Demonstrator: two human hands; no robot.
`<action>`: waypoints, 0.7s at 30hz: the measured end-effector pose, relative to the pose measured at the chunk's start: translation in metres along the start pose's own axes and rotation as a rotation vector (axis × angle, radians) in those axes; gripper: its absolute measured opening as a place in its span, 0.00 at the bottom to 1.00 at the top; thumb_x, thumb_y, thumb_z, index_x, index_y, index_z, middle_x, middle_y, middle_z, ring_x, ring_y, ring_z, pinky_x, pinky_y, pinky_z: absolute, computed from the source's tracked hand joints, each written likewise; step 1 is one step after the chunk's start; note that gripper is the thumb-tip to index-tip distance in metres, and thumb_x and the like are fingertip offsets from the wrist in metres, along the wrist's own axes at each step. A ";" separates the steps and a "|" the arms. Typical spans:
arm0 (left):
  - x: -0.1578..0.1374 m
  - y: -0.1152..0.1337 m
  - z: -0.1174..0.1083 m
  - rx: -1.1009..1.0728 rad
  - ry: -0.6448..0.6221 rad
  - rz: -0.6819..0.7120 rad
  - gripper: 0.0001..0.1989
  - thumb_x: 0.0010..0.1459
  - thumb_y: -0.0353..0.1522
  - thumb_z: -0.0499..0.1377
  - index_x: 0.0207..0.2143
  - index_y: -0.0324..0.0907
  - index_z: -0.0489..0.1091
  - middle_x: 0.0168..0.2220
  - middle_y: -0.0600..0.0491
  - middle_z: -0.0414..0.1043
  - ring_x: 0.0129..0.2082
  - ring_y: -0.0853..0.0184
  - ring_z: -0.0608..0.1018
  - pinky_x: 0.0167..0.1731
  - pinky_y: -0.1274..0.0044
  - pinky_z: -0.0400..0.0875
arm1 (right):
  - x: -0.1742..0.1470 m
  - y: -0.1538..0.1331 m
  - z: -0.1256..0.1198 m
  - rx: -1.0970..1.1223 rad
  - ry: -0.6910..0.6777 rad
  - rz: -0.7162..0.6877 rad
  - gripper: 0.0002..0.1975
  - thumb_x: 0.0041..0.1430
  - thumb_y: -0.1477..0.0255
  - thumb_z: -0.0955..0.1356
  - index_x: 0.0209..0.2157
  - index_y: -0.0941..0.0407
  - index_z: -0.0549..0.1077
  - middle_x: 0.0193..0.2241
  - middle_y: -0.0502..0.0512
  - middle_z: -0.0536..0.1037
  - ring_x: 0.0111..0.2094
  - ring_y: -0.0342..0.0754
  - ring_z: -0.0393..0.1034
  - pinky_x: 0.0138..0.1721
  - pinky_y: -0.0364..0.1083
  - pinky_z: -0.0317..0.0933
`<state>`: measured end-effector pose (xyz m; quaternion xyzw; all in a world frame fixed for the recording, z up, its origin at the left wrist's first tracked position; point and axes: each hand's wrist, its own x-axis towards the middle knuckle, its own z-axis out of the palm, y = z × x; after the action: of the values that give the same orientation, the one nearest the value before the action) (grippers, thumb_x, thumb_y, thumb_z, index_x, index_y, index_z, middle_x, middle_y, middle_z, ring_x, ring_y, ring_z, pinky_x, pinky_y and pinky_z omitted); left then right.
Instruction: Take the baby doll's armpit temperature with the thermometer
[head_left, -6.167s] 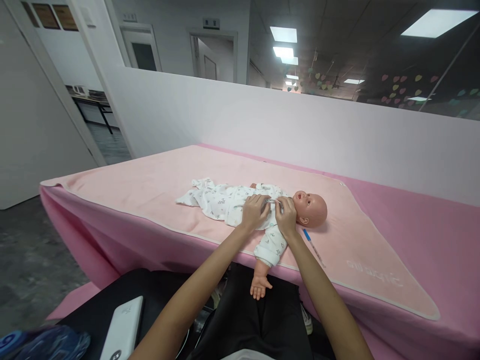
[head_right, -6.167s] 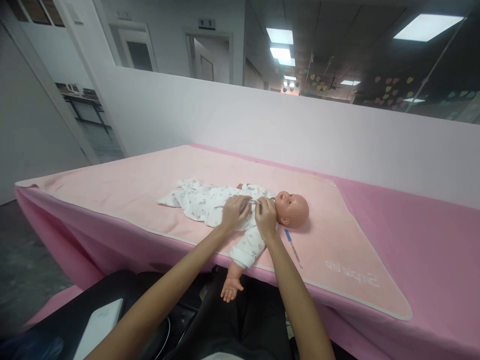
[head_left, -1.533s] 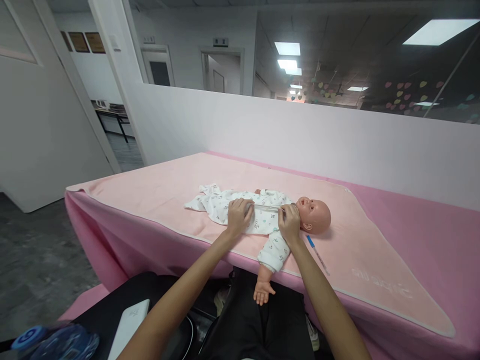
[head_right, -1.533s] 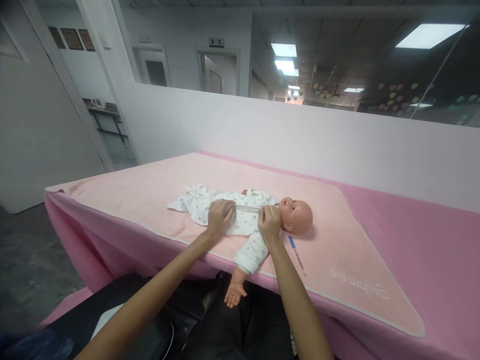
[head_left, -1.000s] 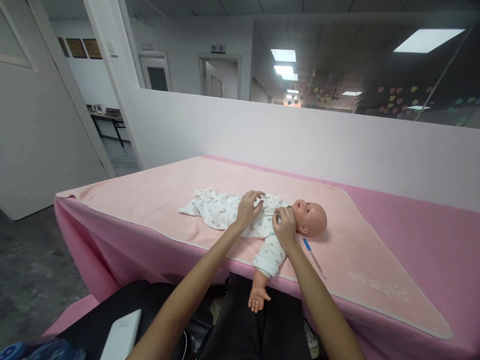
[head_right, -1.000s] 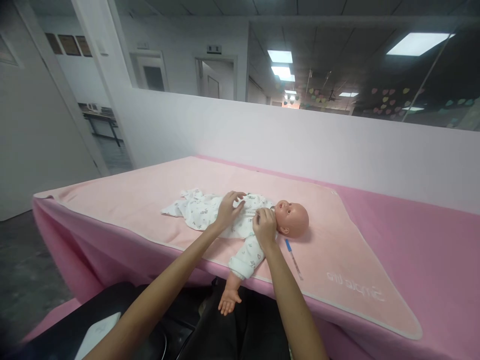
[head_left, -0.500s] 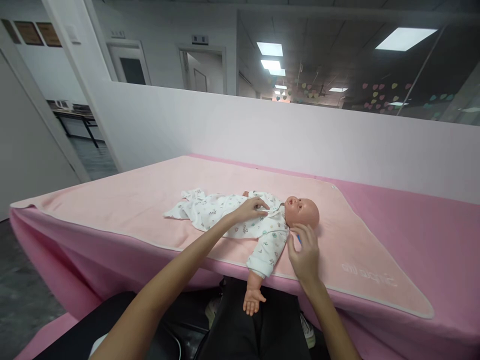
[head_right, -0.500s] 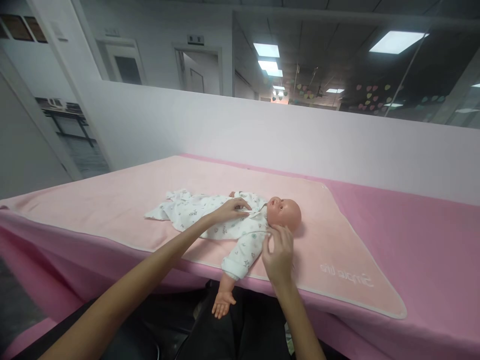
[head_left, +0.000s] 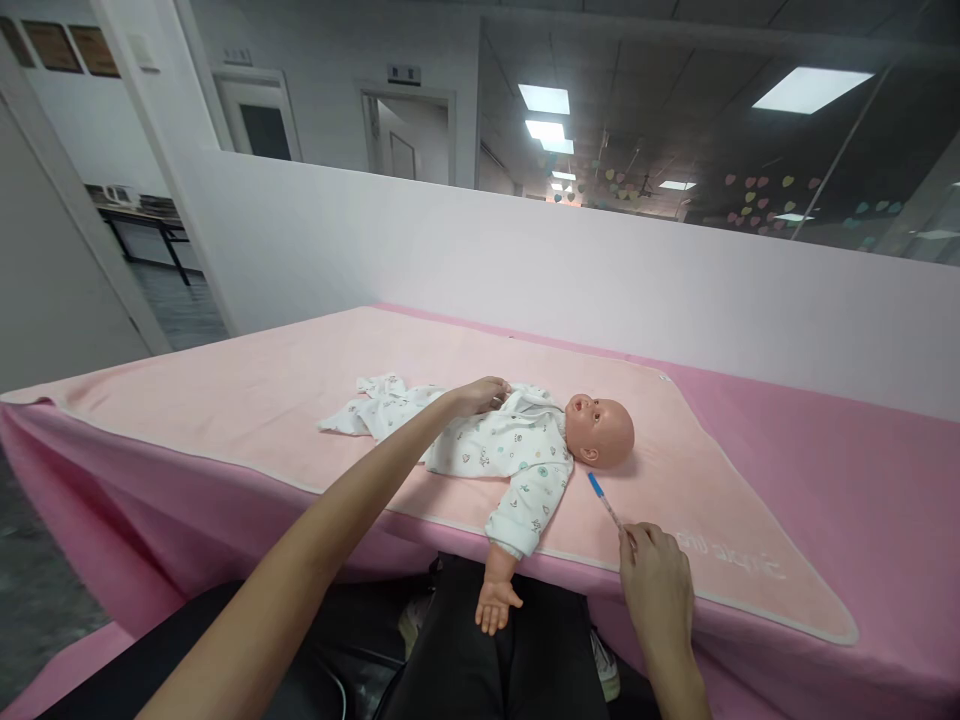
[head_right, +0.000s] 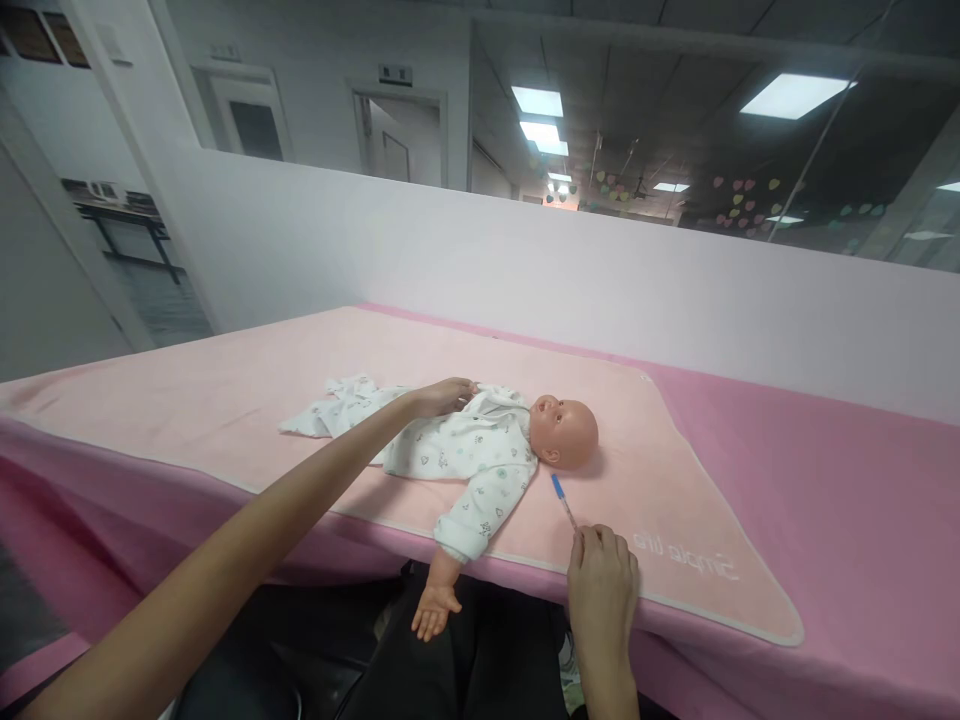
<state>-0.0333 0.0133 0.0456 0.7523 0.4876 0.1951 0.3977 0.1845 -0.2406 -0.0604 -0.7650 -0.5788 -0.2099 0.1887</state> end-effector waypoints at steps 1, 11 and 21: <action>0.005 0.001 -0.003 -0.001 -0.001 -0.053 0.08 0.55 0.32 0.46 0.32 0.38 0.62 0.26 0.52 0.66 0.20 0.73 0.67 0.24 0.79 0.64 | 0.000 0.000 -0.001 -0.020 0.008 0.008 0.10 0.58 0.75 0.60 0.31 0.57 0.72 0.30 0.54 0.74 0.32 0.49 0.65 0.32 0.46 0.51; -0.019 0.029 0.013 0.567 0.014 0.186 0.17 0.54 0.43 0.49 0.34 0.40 0.67 0.36 0.48 0.73 0.35 0.62 0.73 0.41 0.72 0.62 | 0.001 0.004 -0.001 -0.023 0.053 0.020 0.09 0.58 0.75 0.60 0.33 0.58 0.71 0.30 0.55 0.75 0.31 0.49 0.64 0.32 0.45 0.51; -0.023 0.005 0.005 0.608 -0.025 0.484 0.16 0.51 0.38 0.54 0.43 0.43 0.63 0.38 0.52 0.70 0.28 0.71 0.71 0.47 0.73 0.57 | -0.003 0.007 0.005 0.081 0.078 0.032 0.12 0.60 0.73 0.57 0.32 0.58 0.71 0.30 0.55 0.75 0.32 0.49 0.64 0.33 0.45 0.51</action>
<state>-0.0375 -0.0105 0.0485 0.9315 0.3267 0.1209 0.1050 0.1911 -0.2418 -0.0666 -0.7572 -0.5667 -0.2131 0.2450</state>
